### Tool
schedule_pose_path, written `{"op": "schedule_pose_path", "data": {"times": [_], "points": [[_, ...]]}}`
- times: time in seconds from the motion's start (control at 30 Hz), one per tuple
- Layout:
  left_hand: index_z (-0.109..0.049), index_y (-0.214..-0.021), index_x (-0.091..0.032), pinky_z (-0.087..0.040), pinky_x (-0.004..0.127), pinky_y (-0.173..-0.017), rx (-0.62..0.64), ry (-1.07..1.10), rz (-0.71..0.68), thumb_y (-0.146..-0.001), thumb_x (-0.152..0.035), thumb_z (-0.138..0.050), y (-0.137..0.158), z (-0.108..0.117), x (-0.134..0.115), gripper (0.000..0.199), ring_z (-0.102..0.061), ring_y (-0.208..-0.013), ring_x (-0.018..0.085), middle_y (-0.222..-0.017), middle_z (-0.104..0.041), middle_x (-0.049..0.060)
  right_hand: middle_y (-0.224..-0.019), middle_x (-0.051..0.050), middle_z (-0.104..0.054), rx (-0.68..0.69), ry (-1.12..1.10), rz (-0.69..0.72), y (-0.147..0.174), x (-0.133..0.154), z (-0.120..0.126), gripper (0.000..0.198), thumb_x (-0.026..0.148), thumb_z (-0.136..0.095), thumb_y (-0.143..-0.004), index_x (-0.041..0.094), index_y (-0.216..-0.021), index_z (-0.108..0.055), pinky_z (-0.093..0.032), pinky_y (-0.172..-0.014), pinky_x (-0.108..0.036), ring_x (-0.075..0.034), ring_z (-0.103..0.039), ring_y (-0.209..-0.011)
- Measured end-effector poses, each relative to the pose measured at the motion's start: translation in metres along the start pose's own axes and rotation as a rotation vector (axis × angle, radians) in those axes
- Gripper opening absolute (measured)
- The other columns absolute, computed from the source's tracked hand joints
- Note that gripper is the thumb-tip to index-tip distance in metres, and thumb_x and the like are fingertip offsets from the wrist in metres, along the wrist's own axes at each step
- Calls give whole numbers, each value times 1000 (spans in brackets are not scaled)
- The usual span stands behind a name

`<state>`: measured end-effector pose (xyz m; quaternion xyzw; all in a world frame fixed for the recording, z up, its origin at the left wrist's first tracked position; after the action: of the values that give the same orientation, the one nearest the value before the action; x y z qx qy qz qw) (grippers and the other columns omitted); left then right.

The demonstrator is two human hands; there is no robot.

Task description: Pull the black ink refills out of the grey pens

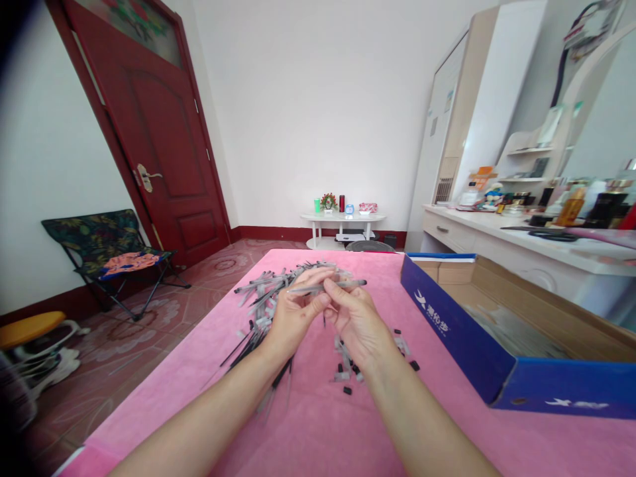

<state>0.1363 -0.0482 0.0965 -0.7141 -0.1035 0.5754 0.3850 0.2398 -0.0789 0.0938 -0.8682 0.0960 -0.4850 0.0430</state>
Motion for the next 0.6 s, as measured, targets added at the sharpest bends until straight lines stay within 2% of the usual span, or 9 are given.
{"op": "schedule_pose_path", "data": {"times": [0.13, 0.23, 0.33, 0.5, 0.6], "points": [[-66, -90, -17, -40, 34, -91, -57, 110, 22, -77, -28, -56, -4, 9, 0, 20, -54, -101, 20, -104, -62, 8, -86, -3, -62, -28, 93, 1, -1, 4, 4, 24, 35, -66, -69, 18, -86, -63, -38, -50, -17, -10, -54, -67], [-63, -90, -14, -46, 34, -81, -156, 205, 96, -77, -31, -56, -9, 19, 3, 23, -60, -91, 20, -94, -65, 9, -74, -2, -59, -24, 180, 40, -2, 7, 10, 25, 38, -63, -71, 15, -80, -61, -35, -46, -16, -7, -49, -57], [-62, -87, -12, -48, 32, -75, -203, 201, 126, -77, -32, -56, -11, 23, 4, 23, -61, -85, 19, -89, -67, 10, -59, 2, -51, 18, 296, 43, -3, 4, 10, 27, 40, -64, -70, 13, -72, -60, -31, -42, -16, -4, -41, -45], [-60, -90, -13, -46, 31, -79, -66, 220, 110, -75, -27, -59, -9, 14, 0, 21, -61, -87, 19, -92, -66, 10, -50, 5, -42, 24, 277, -59, -1, -3, 4, 34, 47, -59, -71, 13, -74, -59, -22, -37, -17, -3, -30, -39], [-59, -85, -13, -47, 30, -78, -51, 236, 113, -75, -26, -59, -9, 14, -1, 17, -62, -84, 18, -90, -66, 9, -50, 4, -42, 83, 205, -99, 1, -2, 0, 34, 49, -55, -74, 15, -75, -59, -22, -36, -17, -4, -29, -39]]}}
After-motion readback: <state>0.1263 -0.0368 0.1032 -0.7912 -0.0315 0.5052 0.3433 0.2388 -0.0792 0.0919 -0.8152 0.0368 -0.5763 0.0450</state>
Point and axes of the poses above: each hand's wrist, its own y-axis away from the middle knuckle, its own z-axis out of the back of the hand, x = y × z, the point moved 2 cm from there along -y, towards the middle knuckle
